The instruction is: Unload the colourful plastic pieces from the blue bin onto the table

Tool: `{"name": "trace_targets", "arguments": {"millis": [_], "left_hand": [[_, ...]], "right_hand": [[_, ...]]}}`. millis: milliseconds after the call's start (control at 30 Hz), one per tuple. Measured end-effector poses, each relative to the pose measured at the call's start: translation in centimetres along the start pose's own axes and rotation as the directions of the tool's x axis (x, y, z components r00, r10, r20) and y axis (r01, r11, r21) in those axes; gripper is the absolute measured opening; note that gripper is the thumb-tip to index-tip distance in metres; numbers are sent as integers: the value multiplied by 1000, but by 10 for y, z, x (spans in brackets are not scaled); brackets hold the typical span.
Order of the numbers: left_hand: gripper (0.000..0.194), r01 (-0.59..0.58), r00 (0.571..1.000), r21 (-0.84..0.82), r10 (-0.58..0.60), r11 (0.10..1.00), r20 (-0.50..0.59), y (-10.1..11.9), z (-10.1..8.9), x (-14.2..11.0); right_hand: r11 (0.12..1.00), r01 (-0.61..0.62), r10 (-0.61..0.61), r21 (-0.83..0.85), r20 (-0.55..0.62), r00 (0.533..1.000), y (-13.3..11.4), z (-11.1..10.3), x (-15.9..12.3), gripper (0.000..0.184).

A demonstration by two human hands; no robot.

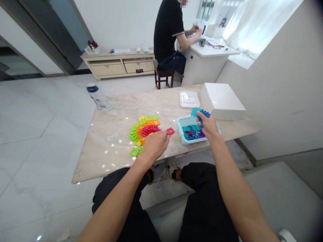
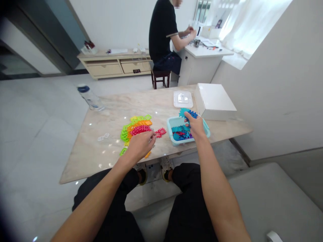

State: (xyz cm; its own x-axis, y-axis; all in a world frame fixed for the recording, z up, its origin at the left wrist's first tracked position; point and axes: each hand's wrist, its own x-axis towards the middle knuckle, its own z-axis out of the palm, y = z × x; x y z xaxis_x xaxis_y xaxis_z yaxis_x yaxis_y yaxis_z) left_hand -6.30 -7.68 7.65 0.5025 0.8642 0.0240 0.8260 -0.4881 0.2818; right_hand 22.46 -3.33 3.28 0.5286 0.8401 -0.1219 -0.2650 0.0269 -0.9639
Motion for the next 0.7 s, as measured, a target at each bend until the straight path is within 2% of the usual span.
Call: {"name": "trace_targets", "arguments": {"millis": [100,200,267,333,433,533,700], "left_hand": [[31,16,999,9,-16,1000,-28,-8,-2,-11],[32,51,998,29,-50,998,-24,-17,-1,-25],[32,76,997,32,-76,997,-8,-25,1,-35],[32,93,996,20,-93,995,10,-34,3,-42],[32,136,989,11,-137,991,61,-55,7,-47],[34,224,968,49,-228,973,108,-82,7,-49],[36,314,939,83,-323,946,119,-125,2,-53]], "right_hand": [[995,-25,12,98,130,991,-2,36,-20,53],[992,-70,47,103,211,976,4,76,-36,57],[990,-132,114,52,255,960,12,105,-43,53],[972,-235,233,-29,292,927,22,133,-47,45],[935,-327,354,-135,309,883,38,167,-52,37],[927,-302,358,-223,283,890,57,182,-60,38],[873,-222,363,-435,274,891,86,181,-73,29]]}}
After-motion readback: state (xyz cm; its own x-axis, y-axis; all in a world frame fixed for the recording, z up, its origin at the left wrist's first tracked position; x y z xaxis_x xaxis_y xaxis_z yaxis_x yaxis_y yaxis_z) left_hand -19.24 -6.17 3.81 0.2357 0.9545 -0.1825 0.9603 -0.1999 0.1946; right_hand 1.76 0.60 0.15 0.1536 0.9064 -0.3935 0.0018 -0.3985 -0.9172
